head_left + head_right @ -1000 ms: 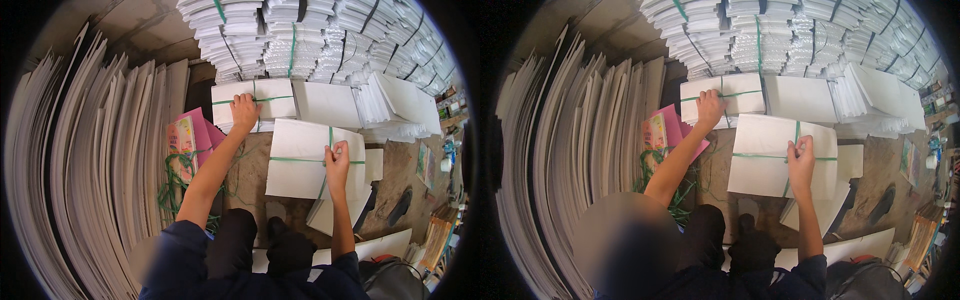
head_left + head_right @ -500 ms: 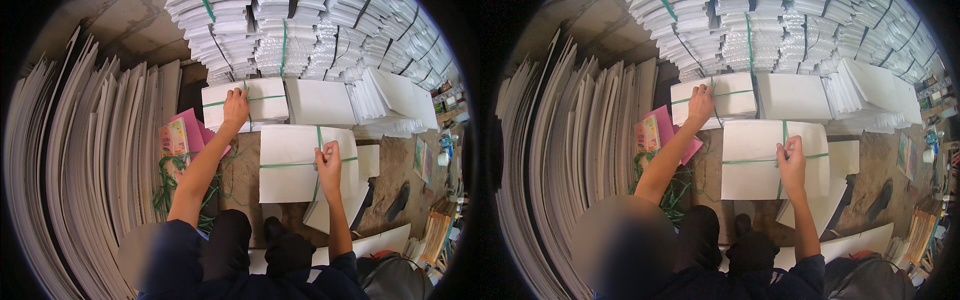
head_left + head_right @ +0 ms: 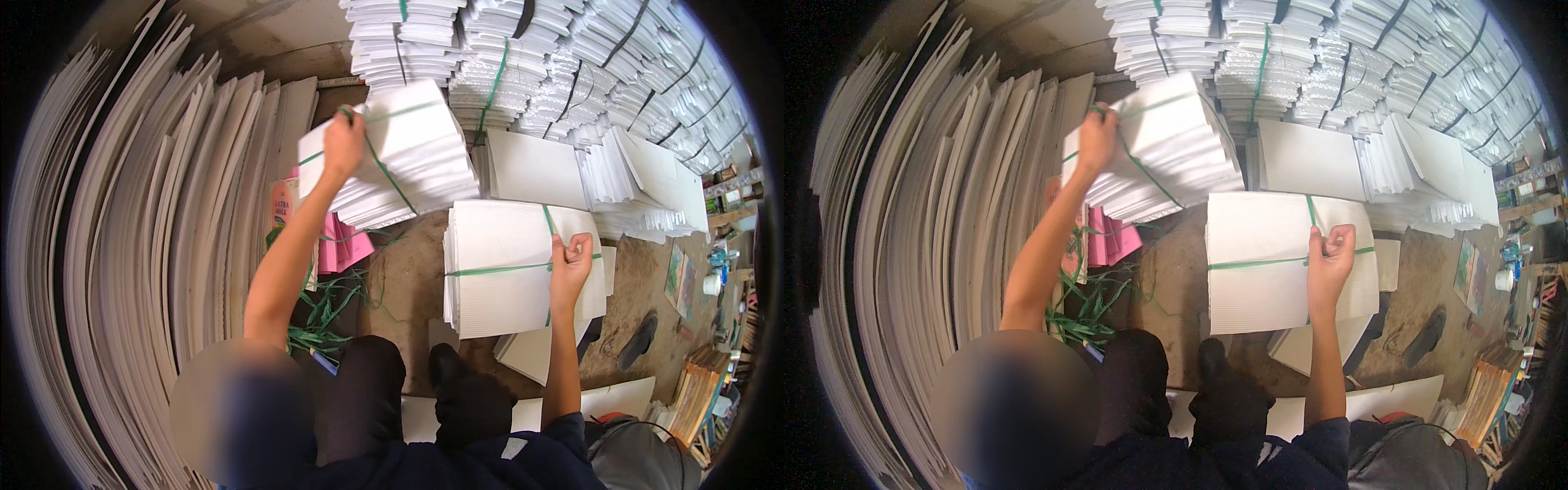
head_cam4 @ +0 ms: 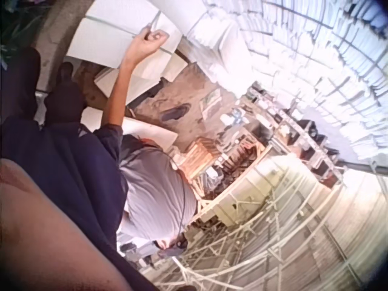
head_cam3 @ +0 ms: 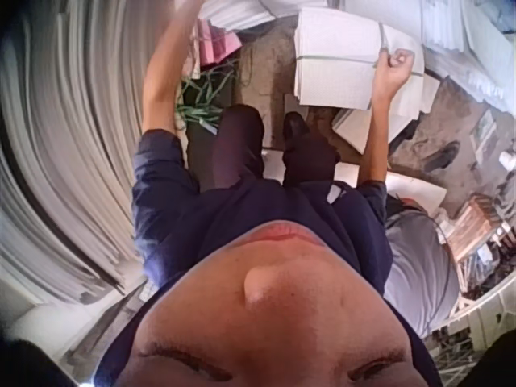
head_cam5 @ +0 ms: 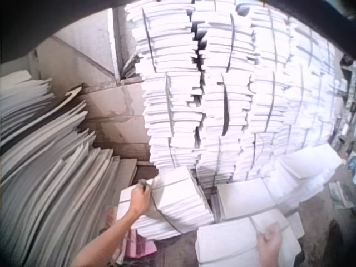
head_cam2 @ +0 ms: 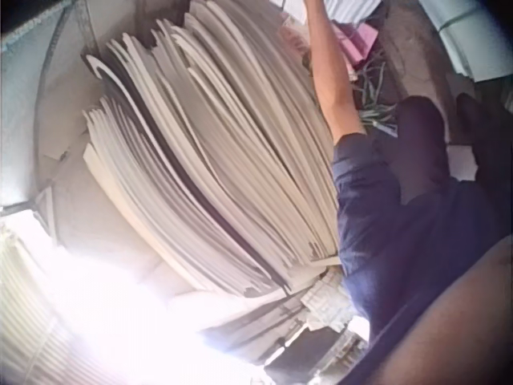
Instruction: The person sits on the floor and ties stacks of white paper with green plastic straps. They wrap the straps around the paper stacks, tie knots, and use a blue utility knife to cut the excess strap. The person then stacks the finished bundles and repeats the process.
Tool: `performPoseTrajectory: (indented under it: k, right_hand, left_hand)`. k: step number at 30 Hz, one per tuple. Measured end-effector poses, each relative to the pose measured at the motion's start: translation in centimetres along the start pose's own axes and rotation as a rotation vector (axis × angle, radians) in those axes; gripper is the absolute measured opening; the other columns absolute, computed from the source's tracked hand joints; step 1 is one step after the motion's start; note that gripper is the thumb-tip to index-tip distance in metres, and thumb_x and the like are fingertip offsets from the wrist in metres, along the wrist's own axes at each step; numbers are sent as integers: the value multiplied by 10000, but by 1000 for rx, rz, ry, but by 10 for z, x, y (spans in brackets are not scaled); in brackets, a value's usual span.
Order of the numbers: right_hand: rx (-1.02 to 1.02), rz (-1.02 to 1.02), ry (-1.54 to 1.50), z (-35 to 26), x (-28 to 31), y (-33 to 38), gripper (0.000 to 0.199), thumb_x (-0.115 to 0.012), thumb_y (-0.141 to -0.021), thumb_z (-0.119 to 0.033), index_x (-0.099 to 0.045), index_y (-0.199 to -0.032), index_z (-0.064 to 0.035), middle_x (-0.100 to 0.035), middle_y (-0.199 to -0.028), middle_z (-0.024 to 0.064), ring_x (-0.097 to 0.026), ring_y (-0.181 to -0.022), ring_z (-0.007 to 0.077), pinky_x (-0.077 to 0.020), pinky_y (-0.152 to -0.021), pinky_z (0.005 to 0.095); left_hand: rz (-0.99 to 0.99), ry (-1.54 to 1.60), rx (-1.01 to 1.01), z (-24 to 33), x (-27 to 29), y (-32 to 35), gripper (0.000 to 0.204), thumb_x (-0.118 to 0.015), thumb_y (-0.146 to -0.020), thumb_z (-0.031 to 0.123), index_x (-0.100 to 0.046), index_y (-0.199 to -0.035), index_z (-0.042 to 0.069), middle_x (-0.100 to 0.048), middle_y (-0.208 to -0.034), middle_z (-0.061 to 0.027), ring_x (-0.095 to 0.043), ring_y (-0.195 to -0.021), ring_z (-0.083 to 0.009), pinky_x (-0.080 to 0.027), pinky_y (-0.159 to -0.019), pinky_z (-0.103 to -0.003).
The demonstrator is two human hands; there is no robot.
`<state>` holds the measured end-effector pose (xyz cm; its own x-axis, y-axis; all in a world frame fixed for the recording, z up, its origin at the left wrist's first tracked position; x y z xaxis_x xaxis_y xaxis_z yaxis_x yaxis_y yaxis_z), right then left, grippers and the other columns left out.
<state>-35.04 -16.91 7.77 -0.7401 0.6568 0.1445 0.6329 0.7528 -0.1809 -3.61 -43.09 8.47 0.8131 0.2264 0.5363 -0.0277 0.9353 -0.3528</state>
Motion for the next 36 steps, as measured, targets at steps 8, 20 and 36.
performPoseTrajectory:
  k: [8, 20, 36]
  right_hand:
    - [122, 44, -228, -52, -42, 1, 283, -556, -826, 10, -304, -777, -108, -311, -608, -60, -286, -499, 5, -213, -431, 182]
    - [93, -19, -95, -77, -190, -43, 230, -564, -792, -44, -337, -823, -68, -523, -539, 58, -395, -455, 86, -317, -453, 254]
    - [126, -246, -151, -104, -240, -14, 245, -559, -774, 1, -326, -804, -68, -416, -502, 4, -319, -463, 72, -279, -432, 265]
  left_hand:
    - [415, 369, 1, 13, 210, 14, 204, -446, -868, 169, -479, -714, 39, -419, -611, 19, -350, -575, -68, -294, -522, -251]
    - [618, 178, -40, 35, 316, 61, 237, -424, -912, 187, -440, -703, 78, -388, -615, 44, -291, -564, -45, -276, -522, -216]
    - [610, 52, -110, 44, 386, 100, 229, -435, -924, 190, -447, -716, 96, -437, -635, 51, -285, -547, -24, -241, -498, -195]
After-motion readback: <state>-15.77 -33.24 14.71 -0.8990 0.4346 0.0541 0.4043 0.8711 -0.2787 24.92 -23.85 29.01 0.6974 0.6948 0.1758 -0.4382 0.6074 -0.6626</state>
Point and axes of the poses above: each hand's wrist, its own y-axis away from the middle knuckle, its own x-axis out of the back of the hand, z = x × y, the point moved 7 cm from there along -y, towards the middle knuckle
